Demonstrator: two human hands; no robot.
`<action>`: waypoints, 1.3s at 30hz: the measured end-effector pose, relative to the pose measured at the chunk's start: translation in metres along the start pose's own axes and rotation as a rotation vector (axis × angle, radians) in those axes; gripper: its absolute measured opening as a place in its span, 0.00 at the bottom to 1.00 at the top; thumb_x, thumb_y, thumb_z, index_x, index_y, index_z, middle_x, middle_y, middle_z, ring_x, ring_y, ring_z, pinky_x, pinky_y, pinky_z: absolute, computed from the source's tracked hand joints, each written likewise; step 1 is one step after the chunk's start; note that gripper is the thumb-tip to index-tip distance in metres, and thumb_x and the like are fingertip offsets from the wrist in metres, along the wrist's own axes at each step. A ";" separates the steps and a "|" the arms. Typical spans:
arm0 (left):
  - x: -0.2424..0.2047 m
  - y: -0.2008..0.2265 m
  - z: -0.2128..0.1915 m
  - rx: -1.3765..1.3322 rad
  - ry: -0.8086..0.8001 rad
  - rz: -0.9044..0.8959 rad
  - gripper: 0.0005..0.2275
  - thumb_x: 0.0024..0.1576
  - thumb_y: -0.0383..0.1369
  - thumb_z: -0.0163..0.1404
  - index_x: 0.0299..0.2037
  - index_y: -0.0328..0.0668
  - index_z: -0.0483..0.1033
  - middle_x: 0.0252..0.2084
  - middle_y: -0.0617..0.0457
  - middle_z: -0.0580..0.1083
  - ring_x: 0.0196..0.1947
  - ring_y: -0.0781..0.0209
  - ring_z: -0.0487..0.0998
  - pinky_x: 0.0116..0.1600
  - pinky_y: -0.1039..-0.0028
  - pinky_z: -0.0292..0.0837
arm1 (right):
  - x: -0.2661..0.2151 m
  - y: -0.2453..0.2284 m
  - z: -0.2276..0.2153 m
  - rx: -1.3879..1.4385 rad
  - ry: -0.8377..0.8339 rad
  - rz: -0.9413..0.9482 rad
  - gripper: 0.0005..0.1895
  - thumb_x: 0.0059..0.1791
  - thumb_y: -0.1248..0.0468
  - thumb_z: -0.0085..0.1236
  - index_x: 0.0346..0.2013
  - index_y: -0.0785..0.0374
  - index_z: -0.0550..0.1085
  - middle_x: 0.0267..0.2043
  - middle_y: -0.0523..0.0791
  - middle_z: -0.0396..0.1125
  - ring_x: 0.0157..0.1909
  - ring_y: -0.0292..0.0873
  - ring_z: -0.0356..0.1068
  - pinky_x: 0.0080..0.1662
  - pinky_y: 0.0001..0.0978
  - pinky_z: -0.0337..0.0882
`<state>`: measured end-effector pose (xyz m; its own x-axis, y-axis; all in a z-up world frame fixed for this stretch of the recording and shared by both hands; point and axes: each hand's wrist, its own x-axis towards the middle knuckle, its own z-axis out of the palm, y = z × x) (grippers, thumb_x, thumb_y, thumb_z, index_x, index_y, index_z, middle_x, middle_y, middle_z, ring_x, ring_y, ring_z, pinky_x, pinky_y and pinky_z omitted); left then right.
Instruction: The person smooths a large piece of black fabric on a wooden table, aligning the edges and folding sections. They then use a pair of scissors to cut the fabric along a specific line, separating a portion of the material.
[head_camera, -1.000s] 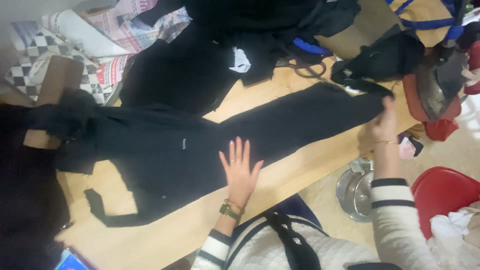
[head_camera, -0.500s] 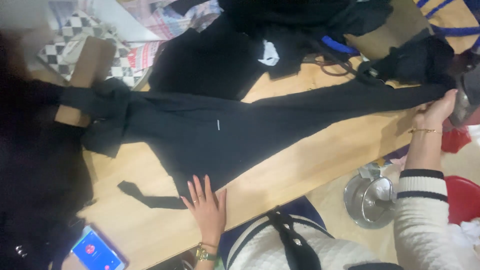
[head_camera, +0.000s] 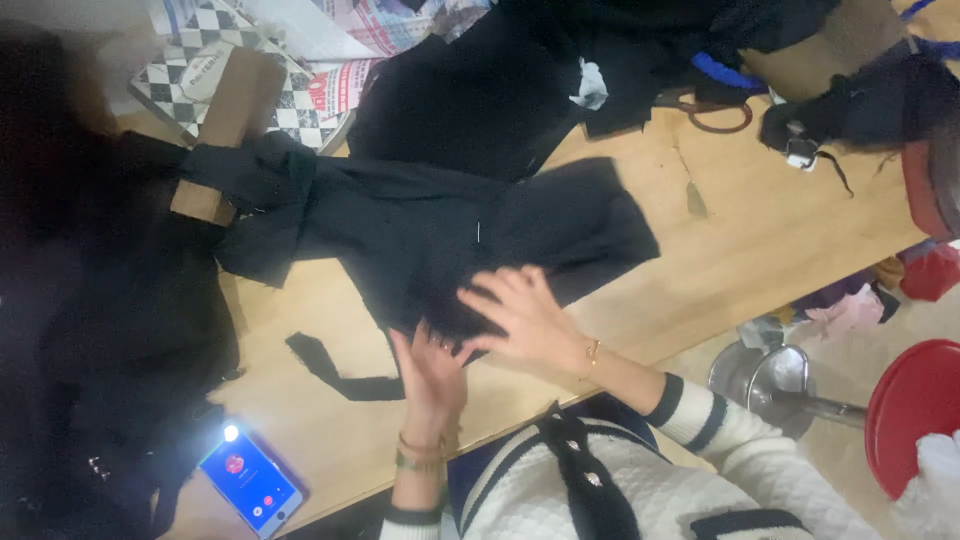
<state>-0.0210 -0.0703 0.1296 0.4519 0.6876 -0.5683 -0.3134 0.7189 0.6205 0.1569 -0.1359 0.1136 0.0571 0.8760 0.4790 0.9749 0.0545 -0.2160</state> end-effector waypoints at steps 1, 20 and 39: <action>0.009 0.003 -0.002 -0.124 -0.017 -0.049 0.38 0.60 0.62 0.26 0.76 0.47 0.50 0.76 0.37 0.54 0.77 0.38 0.51 0.74 0.40 0.46 | -0.006 -0.006 0.001 0.082 -0.115 0.001 0.36 0.51 0.30 0.43 0.65 0.46 0.69 0.59 0.46 0.66 0.58 0.49 0.64 0.54 0.49 0.58; 0.015 -0.029 -0.033 0.975 0.096 0.501 0.16 0.60 0.28 0.56 0.59 0.44 0.74 0.49 0.49 0.74 0.48 0.56 0.79 0.51 0.68 0.79 | -0.083 0.097 -0.021 0.377 -0.097 0.685 0.13 0.53 0.51 0.59 0.51 0.42 0.78 0.41 0.31 0.75 0.47 0.34 0.74 0.54 0.30 0.69; 0.013 -0.051 -0.006 1.593 -0.233 1.083 0.02 0.62 0.29 0.49 0.38 0.48 0.74 0.38 0.58 0.76 0.45 0.61 0.77 0.65 0.58 0.57 | -0.139 0.350 -0.104 0.810 0.630 1.241 0.31 0.53 0.60 0.56 0.71 0.51 0.61 0.48 0.40 0.75 0.44 0.24 0.79 0.37 0.10 0.76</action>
<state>-0.0047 -0.0977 0.0874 0.7448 0.5848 0.3212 0.3740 -0.7646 0.5249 0.5127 -0.2882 0.0604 0.9603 0.2546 -0.1137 -0.0916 -0.0973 -0.9910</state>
